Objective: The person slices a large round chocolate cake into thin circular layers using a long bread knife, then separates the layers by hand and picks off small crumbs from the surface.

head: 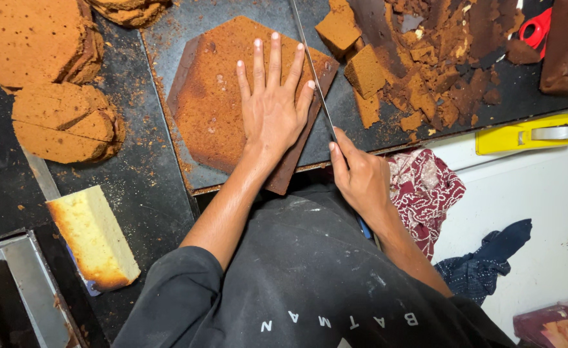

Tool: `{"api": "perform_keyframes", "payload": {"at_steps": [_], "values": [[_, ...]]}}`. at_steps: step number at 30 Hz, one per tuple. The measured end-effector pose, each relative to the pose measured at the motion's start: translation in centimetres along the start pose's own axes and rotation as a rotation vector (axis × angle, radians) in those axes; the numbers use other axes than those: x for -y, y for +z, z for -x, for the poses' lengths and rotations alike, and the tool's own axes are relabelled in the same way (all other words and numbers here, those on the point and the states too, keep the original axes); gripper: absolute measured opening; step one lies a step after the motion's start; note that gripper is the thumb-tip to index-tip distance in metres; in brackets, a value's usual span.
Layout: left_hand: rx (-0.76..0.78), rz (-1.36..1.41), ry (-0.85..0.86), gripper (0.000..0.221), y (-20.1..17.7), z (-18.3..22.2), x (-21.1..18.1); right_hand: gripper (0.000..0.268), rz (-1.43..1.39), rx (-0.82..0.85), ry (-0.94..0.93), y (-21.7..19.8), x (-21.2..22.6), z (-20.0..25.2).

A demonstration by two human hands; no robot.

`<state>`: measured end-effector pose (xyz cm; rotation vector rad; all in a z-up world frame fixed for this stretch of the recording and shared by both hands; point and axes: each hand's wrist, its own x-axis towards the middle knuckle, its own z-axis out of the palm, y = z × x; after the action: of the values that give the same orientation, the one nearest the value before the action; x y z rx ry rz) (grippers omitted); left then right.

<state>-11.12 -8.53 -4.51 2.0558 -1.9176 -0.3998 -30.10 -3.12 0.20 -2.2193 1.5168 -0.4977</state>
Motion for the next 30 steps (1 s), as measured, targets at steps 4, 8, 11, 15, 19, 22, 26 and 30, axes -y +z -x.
{"api": "perform_keyframes", "payload": {"at_steps": [4,8,11,15,19,22,26,30], "values": [[0.008,-0.012,-0.001,0.06,-0.1,0.0,0.0,0.029,0.012,-0.039,-0.026,0.2,-0.2,0.2],[0.019,-0.002,-0.005,0.061,-0.4,-0.3,-0.2,0.032,-0.056,0.065,0.078,-1.6,-0.2,2.1],[0.053,-0.017,-0.014,0.06,-0.6,-0.2,-0.4,0.029,-0.039,0.033,0.033,-1.3,-0.2,1.6],[0.046,-0.03,-0.006,0.061,-1.1,0.0,-0.4,0.025,0.016,-0.013,-0.023,0.9,-0.6,-1.2],[0.071,-0.035,-0.015,0.062,-1.4,0.0,-0.6,0.027,-0.016,-0.004,0.005,-0.3,-0.5,1.5],[0.067,-0.032,-0.012,0.061,-1.6,-0.2,-0.6,0.029,-0.017,0.059,0.042,-1.3,-0.5,3.2],[0.043,-0.013,-0.008,0.059,-1.4,-0.1,-0.5,0.026,-0.026,0.044,0.048,0.8,-1.3,1.9],[0.058,0.024,-0.018,0.06,-1.2,0.5,-0.3,0.027,-0.047,0.002,0.023,1.7,-2.1,3.2]]}}
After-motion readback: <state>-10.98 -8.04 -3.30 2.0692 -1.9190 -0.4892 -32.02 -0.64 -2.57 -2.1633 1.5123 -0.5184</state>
